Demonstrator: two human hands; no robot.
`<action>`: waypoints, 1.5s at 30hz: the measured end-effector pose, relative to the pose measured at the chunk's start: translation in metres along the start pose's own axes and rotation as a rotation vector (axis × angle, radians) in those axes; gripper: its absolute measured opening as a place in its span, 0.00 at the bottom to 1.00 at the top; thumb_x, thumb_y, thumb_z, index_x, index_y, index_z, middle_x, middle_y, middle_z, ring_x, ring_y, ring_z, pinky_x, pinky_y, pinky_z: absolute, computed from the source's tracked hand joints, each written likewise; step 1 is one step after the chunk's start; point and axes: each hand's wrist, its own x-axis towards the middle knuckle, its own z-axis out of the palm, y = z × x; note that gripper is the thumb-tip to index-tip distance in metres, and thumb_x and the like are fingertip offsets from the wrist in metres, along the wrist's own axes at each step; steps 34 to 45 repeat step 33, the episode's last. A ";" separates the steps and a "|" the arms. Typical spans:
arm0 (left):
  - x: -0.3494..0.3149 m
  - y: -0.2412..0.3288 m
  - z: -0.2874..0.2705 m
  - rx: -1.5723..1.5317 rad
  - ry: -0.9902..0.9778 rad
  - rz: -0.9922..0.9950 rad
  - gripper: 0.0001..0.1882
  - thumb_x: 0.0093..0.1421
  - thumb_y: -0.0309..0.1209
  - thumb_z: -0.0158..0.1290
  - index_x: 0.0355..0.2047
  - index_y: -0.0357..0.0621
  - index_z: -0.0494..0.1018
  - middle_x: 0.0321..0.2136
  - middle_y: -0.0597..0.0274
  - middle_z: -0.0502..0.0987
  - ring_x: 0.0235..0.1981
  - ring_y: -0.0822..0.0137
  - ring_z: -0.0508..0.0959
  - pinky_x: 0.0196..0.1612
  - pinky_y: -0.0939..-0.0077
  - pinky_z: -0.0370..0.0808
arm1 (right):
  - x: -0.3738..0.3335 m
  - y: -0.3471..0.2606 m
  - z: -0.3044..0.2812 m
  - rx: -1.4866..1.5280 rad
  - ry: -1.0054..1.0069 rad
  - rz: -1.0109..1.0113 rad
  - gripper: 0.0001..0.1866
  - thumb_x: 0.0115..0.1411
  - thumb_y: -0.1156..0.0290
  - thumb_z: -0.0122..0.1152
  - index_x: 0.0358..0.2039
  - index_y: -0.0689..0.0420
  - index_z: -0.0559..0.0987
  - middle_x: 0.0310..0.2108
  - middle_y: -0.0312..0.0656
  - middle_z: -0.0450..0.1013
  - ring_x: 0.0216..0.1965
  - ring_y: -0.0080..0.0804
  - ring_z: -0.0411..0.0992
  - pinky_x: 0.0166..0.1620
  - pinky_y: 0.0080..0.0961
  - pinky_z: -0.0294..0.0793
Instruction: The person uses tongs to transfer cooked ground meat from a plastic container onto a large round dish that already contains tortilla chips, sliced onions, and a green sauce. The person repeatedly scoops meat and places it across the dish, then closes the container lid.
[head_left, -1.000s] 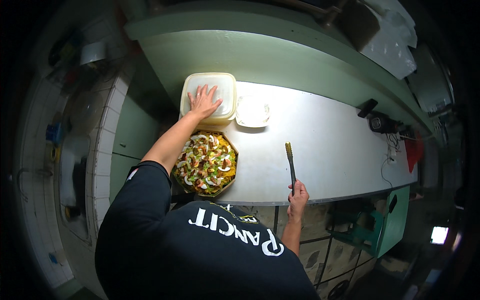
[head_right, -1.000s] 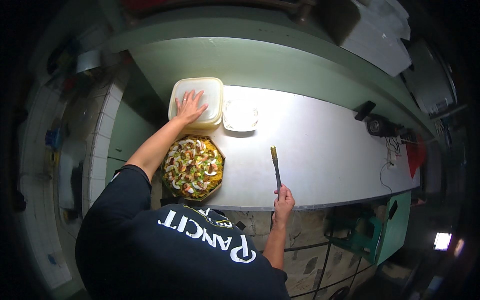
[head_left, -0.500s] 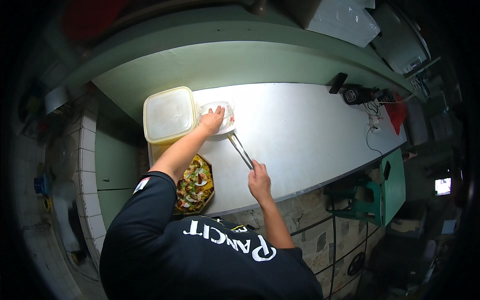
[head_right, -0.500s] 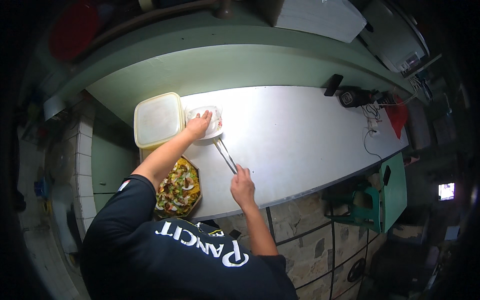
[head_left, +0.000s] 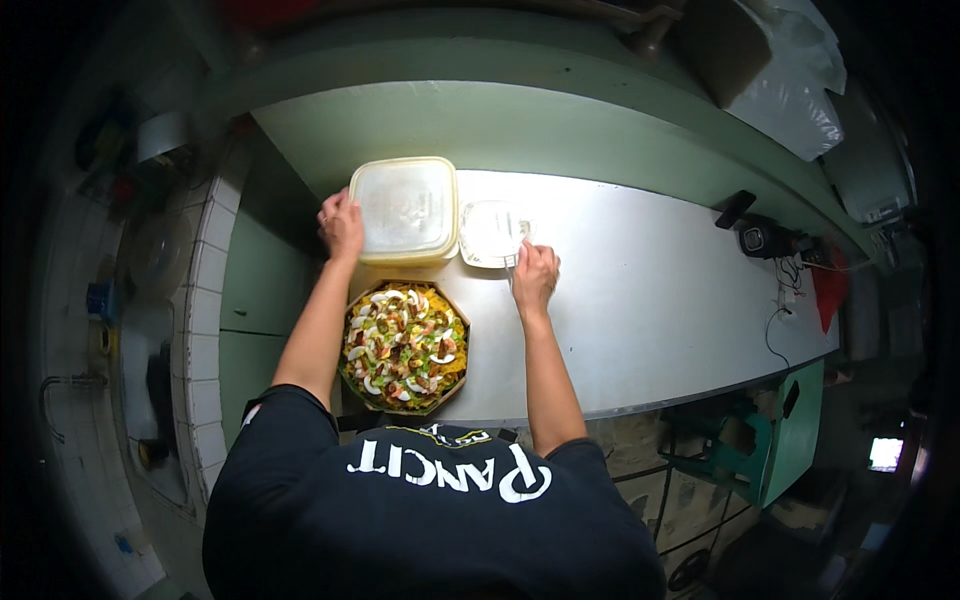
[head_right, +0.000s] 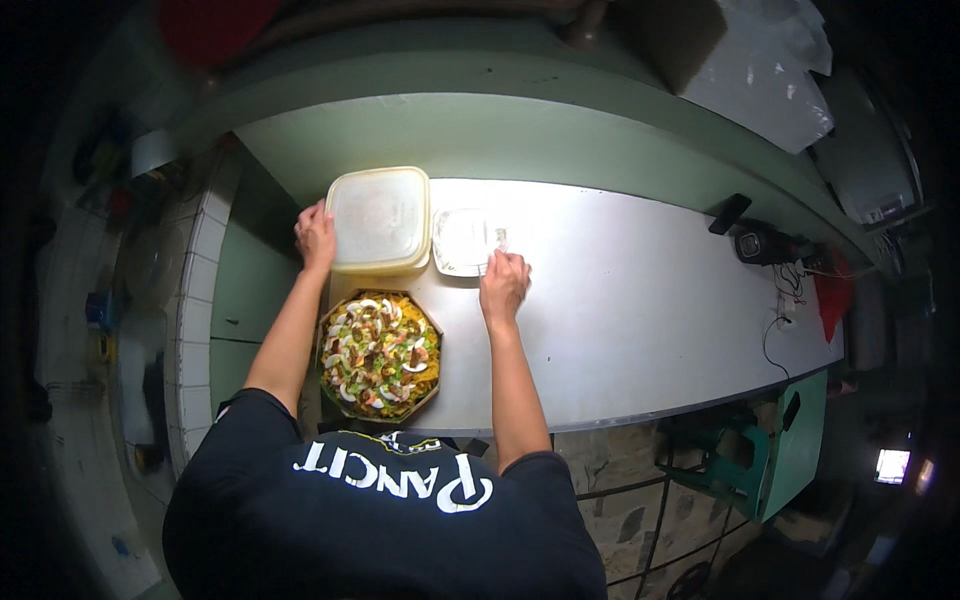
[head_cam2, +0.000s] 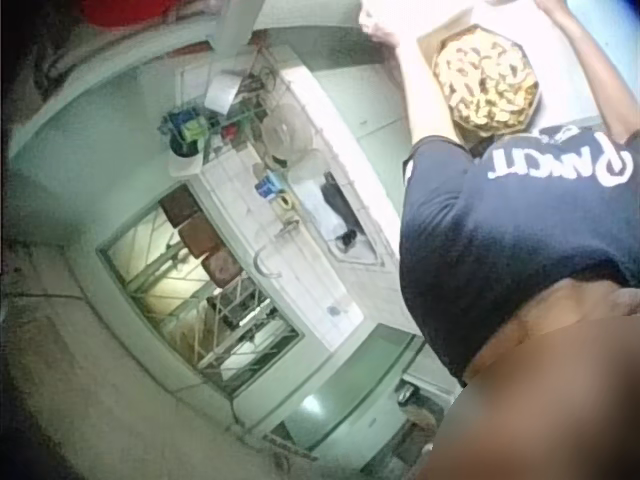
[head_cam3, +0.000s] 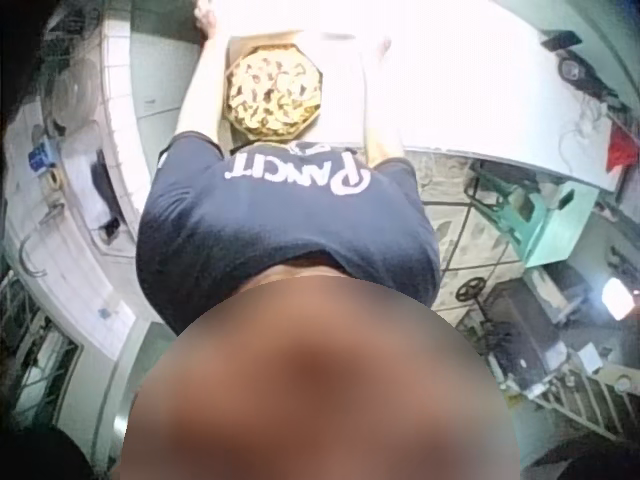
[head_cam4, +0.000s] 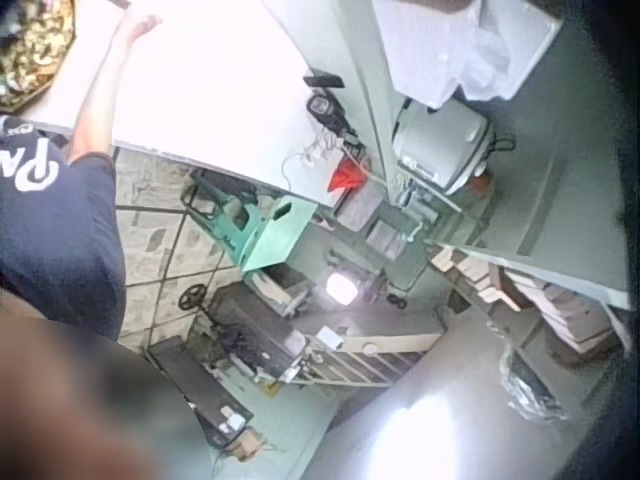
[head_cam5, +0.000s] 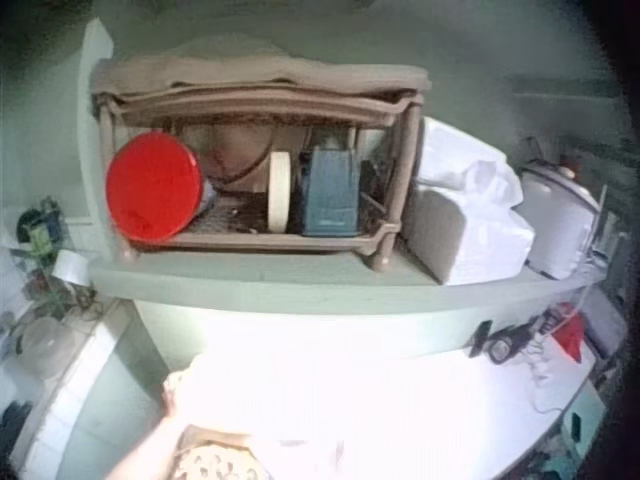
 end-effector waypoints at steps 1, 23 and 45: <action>-0.002 -0.023 -0.001 0.135 -0.160 -0.155 0.21 0.67 0.44 0.39 0.47 0.47 0.76 0.45 0.54 0.75 0.47 0.46 0.72 0.50 0.55 0.70 | 0.011 -0.011 0.007 0.183 0.000 -0.076 0.19 0.62 0.60 0.53 0.45 0.60 0.78 0.38 0.52 0.74 0.43 0.50 0.71 0.46 0.43 0.69; -0.031 -0.156 -0.069 -0.647 -0.378 -0.800 0.42 0.56 0.68 0.44 0.62 0.55 0.58 0.41 0.56 0.74 0.19 0.73 0.69 0.19 0.81 0.67 | -0.020 0.045 -0.031 0.866 0.093 0.155 0.18 0.65 0.65 0.50 0.50 0.63 0.75 0.37 0.42 0.77 0.25 0.23 0.70 0.23 0.17 0.64; -0.252 -0.405 -0.154 0.293 -1.418 0.687 0.17 0.58 0.51 0.51 0.35 0.55 0.80 0.34 0.56 0.82 0.35 0.61 0.82 0.43 0.57 0.75 | -0.493 0.136 -0.201 -0.497 0.490 1.211 0.33 0.58 0.39 0.53 0.28 0.63 0.80 0.28 0.55 0.76 0.29 0.56 0.74 0.35 0.45 0.74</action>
